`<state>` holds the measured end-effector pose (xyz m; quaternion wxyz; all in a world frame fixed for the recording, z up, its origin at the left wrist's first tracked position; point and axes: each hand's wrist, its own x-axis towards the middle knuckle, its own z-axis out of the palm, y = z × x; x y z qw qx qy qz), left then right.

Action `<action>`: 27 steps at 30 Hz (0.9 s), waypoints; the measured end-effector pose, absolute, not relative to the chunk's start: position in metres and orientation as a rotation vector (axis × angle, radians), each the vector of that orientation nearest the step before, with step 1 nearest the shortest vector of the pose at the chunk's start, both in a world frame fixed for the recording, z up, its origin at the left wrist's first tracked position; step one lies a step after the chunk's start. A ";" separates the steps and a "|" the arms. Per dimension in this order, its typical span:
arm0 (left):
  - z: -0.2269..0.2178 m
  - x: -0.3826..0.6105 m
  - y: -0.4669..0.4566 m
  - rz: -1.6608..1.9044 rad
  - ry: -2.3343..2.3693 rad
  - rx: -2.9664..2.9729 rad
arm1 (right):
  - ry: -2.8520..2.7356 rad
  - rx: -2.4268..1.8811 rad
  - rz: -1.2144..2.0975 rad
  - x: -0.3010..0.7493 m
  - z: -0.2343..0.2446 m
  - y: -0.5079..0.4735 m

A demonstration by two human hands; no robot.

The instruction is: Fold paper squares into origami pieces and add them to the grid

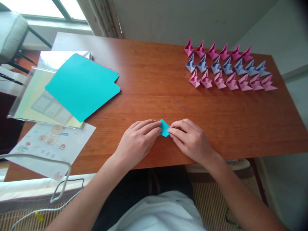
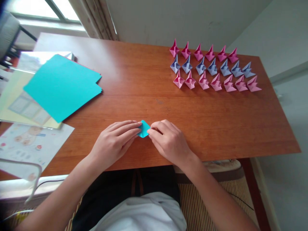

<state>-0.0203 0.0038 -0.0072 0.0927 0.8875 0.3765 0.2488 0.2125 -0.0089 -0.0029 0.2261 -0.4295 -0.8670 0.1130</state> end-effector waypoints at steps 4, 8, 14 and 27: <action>-0.007 -0.020 0.002 0.701 1.158 2.629 | -2.364 -1.200 0.317 0.211 -0.003 -0.011; -0.006 -0.022 0.001 0.674 1.120 2.714 | -2.377 -1.209 0.282 0.209 -0.003 -0.012; -0.002 -0.021 -0.003 0.681 1.157 2.801 | -2.385 -1.226 0.293 0.209 -0.004 -0.012; -0.003 -0.016 0.002 0.724 1.266 2.505 | -2.179 -1.362 0.532 0.198 -0.001 -0.005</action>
